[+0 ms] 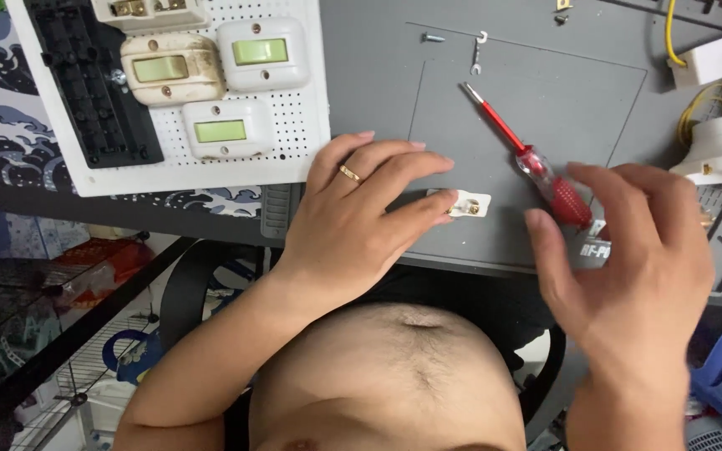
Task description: Assembling electrical switches and sockets onto a mounting plate using a screwdriver.
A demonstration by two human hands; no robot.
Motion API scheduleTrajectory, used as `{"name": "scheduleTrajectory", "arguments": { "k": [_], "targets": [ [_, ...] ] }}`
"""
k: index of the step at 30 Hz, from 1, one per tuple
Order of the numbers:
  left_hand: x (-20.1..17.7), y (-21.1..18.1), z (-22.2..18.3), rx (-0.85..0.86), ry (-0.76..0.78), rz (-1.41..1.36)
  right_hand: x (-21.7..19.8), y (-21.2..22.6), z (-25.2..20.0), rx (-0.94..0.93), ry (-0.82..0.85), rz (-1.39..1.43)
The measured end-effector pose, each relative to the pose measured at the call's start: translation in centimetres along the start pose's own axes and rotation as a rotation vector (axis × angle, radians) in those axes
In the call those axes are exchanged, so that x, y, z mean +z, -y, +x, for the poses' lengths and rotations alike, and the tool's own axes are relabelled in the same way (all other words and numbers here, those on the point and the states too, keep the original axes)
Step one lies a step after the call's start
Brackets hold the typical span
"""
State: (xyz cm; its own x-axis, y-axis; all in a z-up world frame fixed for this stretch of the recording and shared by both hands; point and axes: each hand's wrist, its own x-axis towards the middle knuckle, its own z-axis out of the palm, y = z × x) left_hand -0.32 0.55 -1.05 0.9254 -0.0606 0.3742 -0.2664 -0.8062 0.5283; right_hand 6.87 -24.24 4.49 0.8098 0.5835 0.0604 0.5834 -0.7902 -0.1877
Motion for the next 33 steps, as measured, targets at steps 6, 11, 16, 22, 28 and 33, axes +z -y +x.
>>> {"name": "scheduleTrajectory", "arguments": {
  "k": [6,11,16,22,28,33],
  "targets": [
    [-0.1,-0.2,0.1,-0.020,0.032,0.000,-1.3,-1.8,0.4,0.033,0.215,-0.192],
    [-0.2,-0.4,0.1,-0.039,0.042,-0.029,-7.4,-1.4,0.4,0.097,0.246,0.237],
    [-0.1,-0.5,0.2,-0.037,0.030,-0.037,-9.3,-0.2,-1.7,0.352,0.261,0.318],
    [-0.3,-0.6,0.3,-0.050,0.056,-0.042,-9.0,-0.2,0.9,-0.375,0.128,0.053],
    [-0.3,-0.6,0.2,-0.056,0.057,-0.045,-8.4,-0.1,0.9,-0.370,0.115,0.078],
    [-0.3,-0.6,0.2,-0.045,0.045,-0.038,-8.5,-0.1,1.4,-0.460,0.099,0.010]
  ]
}}
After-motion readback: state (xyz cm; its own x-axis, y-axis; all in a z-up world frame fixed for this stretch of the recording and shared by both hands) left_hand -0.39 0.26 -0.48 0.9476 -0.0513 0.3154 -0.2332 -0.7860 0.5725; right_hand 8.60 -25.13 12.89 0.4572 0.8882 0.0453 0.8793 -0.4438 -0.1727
